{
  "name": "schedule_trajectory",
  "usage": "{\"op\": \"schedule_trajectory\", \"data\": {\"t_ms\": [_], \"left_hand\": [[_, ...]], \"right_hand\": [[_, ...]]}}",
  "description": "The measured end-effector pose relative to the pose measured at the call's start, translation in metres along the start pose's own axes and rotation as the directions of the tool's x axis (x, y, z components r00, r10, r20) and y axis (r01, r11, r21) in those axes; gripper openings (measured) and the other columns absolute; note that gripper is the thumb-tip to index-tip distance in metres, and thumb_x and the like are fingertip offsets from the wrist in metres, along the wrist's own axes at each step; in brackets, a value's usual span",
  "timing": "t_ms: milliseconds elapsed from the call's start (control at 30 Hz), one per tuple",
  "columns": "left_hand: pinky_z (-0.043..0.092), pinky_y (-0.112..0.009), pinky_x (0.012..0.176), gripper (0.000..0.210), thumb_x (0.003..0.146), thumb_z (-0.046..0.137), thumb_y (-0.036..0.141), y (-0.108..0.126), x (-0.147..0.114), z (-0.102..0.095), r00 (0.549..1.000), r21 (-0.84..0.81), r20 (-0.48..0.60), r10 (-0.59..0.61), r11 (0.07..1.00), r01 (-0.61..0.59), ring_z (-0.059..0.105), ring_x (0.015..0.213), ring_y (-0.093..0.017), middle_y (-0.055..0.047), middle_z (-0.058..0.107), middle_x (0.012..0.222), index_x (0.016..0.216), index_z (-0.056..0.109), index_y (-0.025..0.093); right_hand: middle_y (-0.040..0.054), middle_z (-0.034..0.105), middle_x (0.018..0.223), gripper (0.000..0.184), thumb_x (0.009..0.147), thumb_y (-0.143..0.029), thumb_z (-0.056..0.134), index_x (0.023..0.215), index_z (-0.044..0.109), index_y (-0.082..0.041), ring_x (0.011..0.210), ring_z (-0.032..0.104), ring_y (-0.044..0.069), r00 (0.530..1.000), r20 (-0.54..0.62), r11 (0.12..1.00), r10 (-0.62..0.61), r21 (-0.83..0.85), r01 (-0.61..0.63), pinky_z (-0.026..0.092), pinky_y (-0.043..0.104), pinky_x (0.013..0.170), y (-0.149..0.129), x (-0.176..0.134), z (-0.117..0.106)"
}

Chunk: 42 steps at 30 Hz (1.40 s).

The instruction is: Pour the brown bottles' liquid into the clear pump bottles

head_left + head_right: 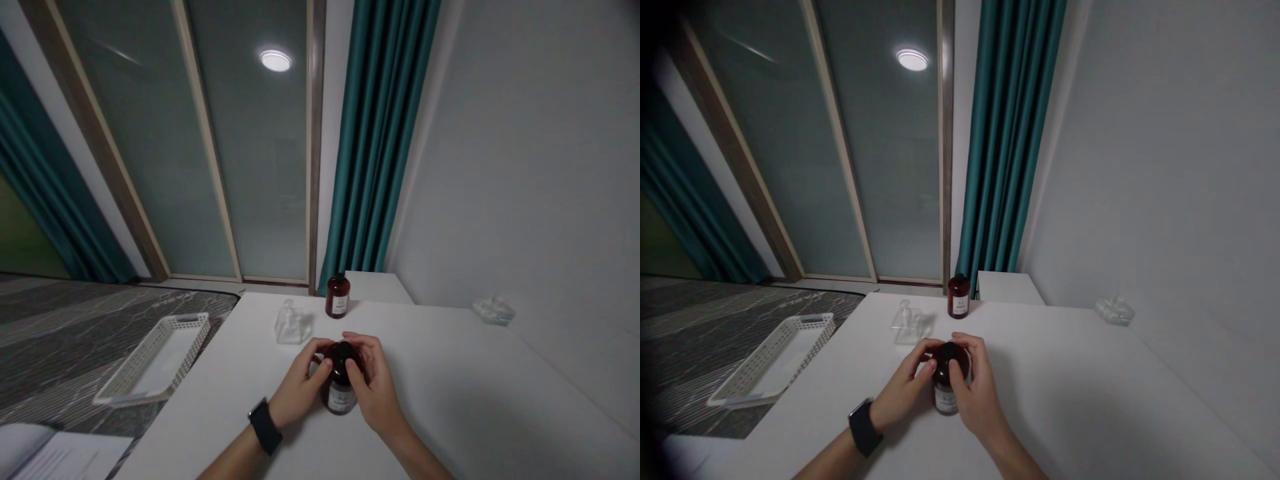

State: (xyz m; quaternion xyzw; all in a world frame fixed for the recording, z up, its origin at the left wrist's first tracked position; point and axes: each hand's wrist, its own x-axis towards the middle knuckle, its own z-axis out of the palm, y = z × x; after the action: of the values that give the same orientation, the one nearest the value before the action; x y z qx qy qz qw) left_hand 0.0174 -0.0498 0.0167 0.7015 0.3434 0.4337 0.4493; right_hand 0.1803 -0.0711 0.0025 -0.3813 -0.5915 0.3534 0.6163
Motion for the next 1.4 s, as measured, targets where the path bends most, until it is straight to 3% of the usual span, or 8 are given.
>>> {"op": "schedule_trajectory", "data": {"t_ms": [267, 467, 567, 633, 700, 900, 1167, 1400], "left_hand": [[0.043, -0.038, 0.096, 0.032, 0.096, 0.049, 0.04, 0.0, -0.001, 0.001, 0.999, -0.013, 0.007, 0.032, 0.999, -0.032, 0.058, 0.112, -0.026, -0.01, 0.063, 0.122, 0.12, 0.057, 0.019], [0.043, -0.037, 0.095, 0.031, 0.096, 0.049, 0.039, -0.002, 0.0, 0.0, 1.0, 0.016, -0.002, 0.025, 1.0, -0.025, 0.058, 0.11, -0.025, -0.009, 0.064, 0.118, 0.118, 0.057, 0.02], [0.044, -0.037, 0.094, 0.031, 0.096, 0.048, 0.04, -0.004, 0.0, 0.0, 1.0, 0.037, -0.004, 0.01, 0.999, -0.01, 0.058, 0.109, -0.025, -0.009, 0.064, 0.117, 0.117, 0.057, 0.019], [0.044, -0.037, 0.092, 0.031, 0.096, 0.047, 0.04, -0.005, 0.0, 0.0, 1.0, 0.046, -0.005, -0.005, 0.999, 0.005, 0.058, 0.108, -0.026, -0.009, 0.064, 0.117, 0.117, 0.057, 0.019], [0.045, -0.037, 0.091, 0.032, 0.096, 0.046, 0.04, -0.005, 0.0, 0.001, 1.0, 0.046, -0.008, -0.024, 0.999, 0.024, 0.058, 0.107, -0.026, -0.009, 0.064, 0.117, 0.117, 0.057, 0.019], [0.045, -0.039, 0.092, 0.034, 0.095, 0.047, 0.042, -0.001, 0.001, 0.0, 0.998, 0.028, 0.007, -0.055, 0.998, 0.055, 0.059, 0.104, -0.026, -0.01, 0.064, 0.117, 0.117, 0.057, 0.019], [0.045, -0.039, 0.093, 0.034, 0.095, 0.047, 0.043, -0.002, 0.002, -0.001, 0.998, 0.027, 0.017, -0.053, 0.998, 0.053, 0.059, 0.108, -0.027, -0.01, 0.064, 0.118, 0.117, 0.057, 0.02], [0.046, -0.039, 0.093, 0.034, 0.095, 0.047, 0.043, -0.001, 0.001, -0.002, 0.999, 0.027, 0.017, -0.042, 0.999, 0.042, 0.06, 0.108, -0.027, -0.01, 0.065, 0.118, 0.117, 0.057, 0.02]], "right_hand": [[0.0109, 0.062, 0.127, 0.022, 0.092, -0.034, 0.058, 0.113, 0.054, -0.025, 0.119, 0.06, 0.024, 0.999, 0.05, 0.999, 0.018, 0.028, -0.019, 0.045, 0.042, 0.104, -0.004, 0.002, 0.001], [0.0113, 0.067, 0.123, 0.021, 0.093, -0.034, 0.058, 0.107, 0.043, -0.027, 0.118, 0.061, 0.022, 0.994, -0.101, 0.991, -0.028, 0.128, 0.041, 0.047, 0.044, 0.101, -0.01, 0.005, -0.001], [0.0109, 0.068, 0.112, 0.018, 0.092, -0.031, 0.056, 0.103, 0.043, -0.025, 0.112, 0.064, 0.022, 0.958, -0.268, 0.995, -0.099, -0.047, 0.09, 0.047, 0.045, 0.099, 0.003, 0.015, -0.018], [0.0115, 0.067, 0.107, 0.018, 0.091, -0.03, 0.053, 0.104, 0.043, -0.024, 0.105, 0.065, 0.023, 0.939, -0.296, 0.956, -0.173, -0.28, 0.088, 0.05, 0.045, 0.095, 0.019, 0.023, -0.035], [0.0102, 0.065, 0.101, 0.018, 0.088, -0.031, 0.053, 0.103, 0.046, -0.023, 0.099, 0.065, 0.024, 0.943, -0.261, 0.872, -0.206, -0.486, 0.056, 0.051, 0.044, 0.09, 0.037, 0.03, -0.055], [0.0073, 0.069, 0.096, 0.019, 0.082, -0.025, 0.055, 0.098, 0.064, -0.023, 0.093, 0.062, 0.026, 0.987, -0.088, 0.73, -0.135, -0.682, 0.039, 0.047, 0.043, 0.088, 0.075, 0.041, -0.099], [0.0078, 0.07, 0.097, 0.033, 0.084, -0.018, 0.054, 0.113, 0.067, -0.026, 0.094, 0.058, 0.027, 0.998, -0.01, 0.513, -0.064, -0.858, 0.025, 0.04, 0.041, 0.086, 0.089, 0.044, -0.107], [0.0062, 0.07, 0.095, 0.025, 0.081, -0.014, 0.054, 0.102, 0.064, -0.024, 0.092, 0.058, 0.027, 0.998, -0.027, 0.457, -0.056, -0.889, 0.002, 0.039, 0.041, 0.084, 0.094, 0.044, -0.107]]}}
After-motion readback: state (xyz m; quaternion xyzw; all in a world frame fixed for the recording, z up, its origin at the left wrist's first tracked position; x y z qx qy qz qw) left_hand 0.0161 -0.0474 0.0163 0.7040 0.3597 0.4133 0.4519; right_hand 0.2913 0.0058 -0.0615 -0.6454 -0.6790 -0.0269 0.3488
